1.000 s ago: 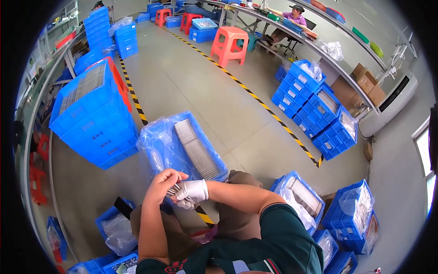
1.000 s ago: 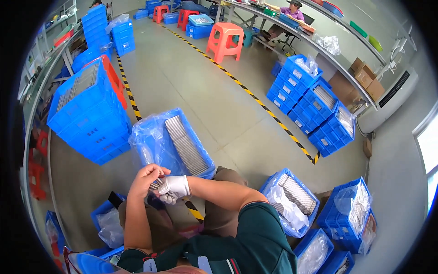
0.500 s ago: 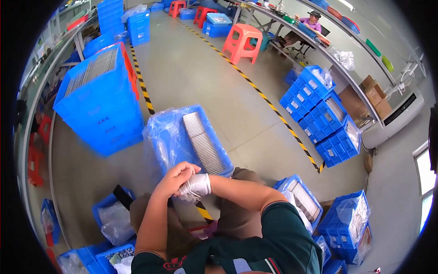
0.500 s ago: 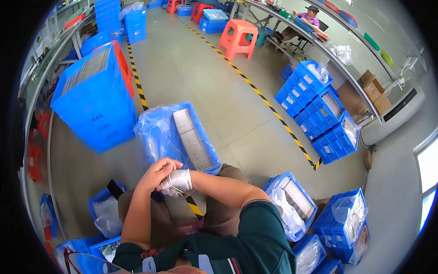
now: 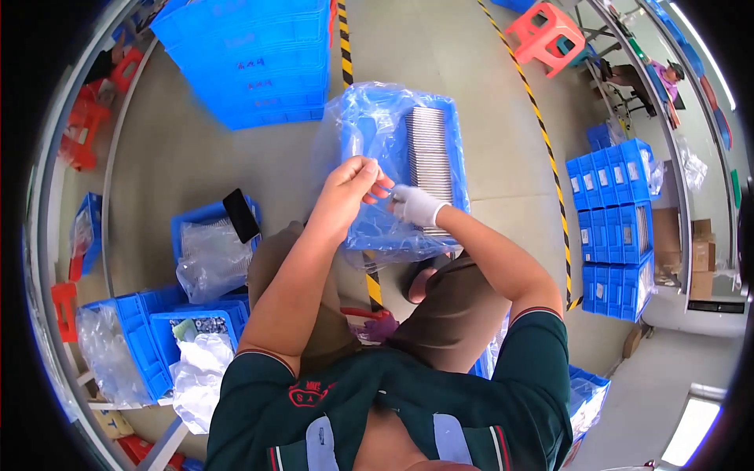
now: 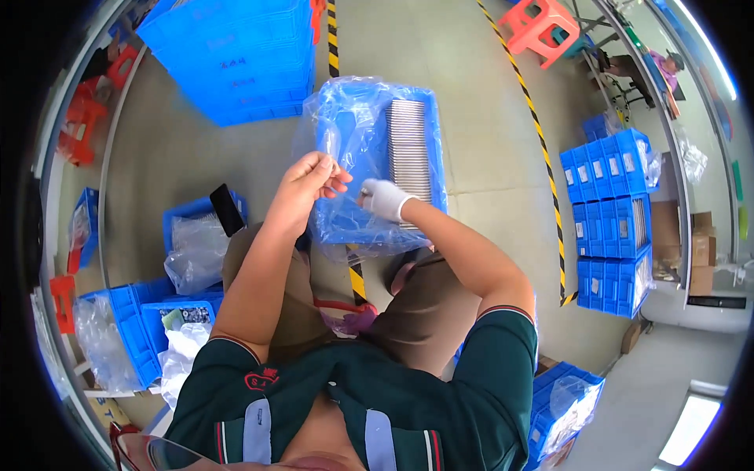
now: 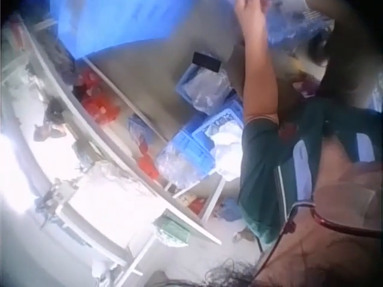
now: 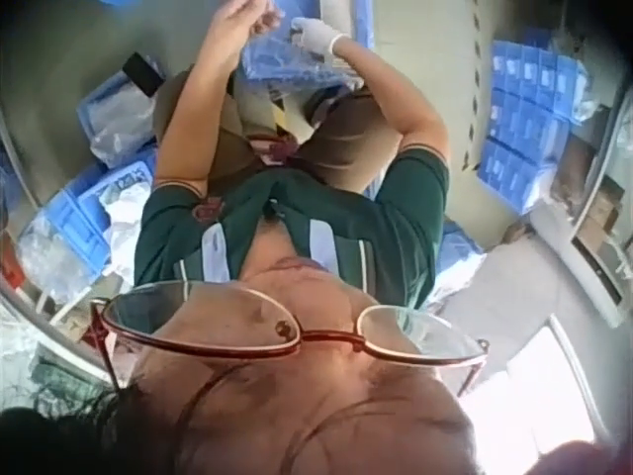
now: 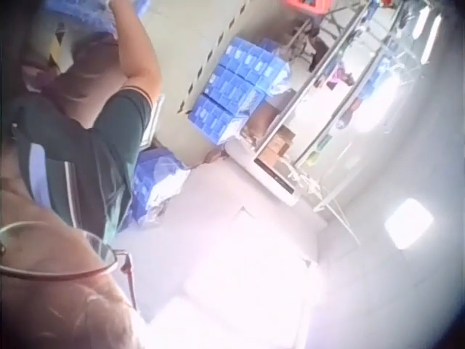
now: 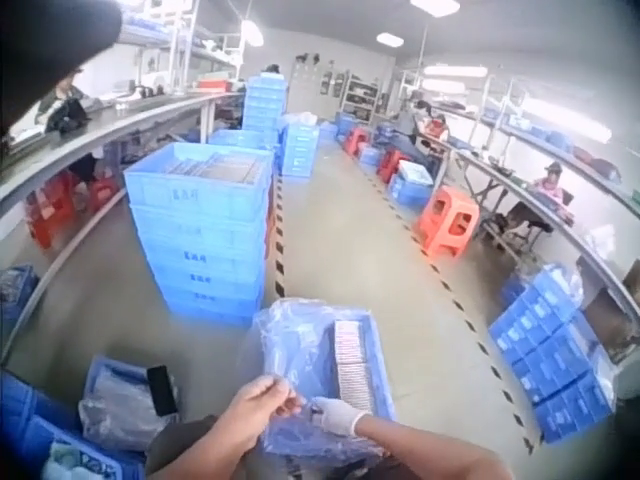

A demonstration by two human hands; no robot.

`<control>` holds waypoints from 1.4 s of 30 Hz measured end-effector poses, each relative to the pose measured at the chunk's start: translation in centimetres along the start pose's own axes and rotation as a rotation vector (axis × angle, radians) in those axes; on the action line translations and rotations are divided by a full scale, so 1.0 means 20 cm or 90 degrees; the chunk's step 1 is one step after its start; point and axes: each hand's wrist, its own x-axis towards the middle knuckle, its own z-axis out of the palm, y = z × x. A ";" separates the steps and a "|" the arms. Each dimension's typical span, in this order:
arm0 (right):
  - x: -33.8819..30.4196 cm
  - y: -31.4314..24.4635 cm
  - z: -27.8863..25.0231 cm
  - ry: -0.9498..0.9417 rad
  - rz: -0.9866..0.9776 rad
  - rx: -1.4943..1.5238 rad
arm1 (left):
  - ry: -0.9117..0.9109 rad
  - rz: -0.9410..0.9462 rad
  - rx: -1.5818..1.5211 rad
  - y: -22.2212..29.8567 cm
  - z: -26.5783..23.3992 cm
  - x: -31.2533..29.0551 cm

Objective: The person fits small rings onto metal rods by hand and stacks the assembled rods into a plastic crate.

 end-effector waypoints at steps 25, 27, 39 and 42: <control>0.51 0.55 -0.27 0.588 -0.132 -0.370 | -0.015 -0.063 -0.050 0.06 0.00 -0.05; 0.47 0.52 -0.26 0.555 -0.131 -0.378 | -0.011 -0.055 -0.056 0.06 -0.01 -0.06; 0.42 0.54 -0.20 0.570 -0.082 -0.439 | -0.016 -0.062 -0.068 0.07 0.00 -0.06; 0.45 0.55 -0.19 0.567 -0.049 -0.463 | -0.012 -0.074 -0.066 0.08 0.00 -0.06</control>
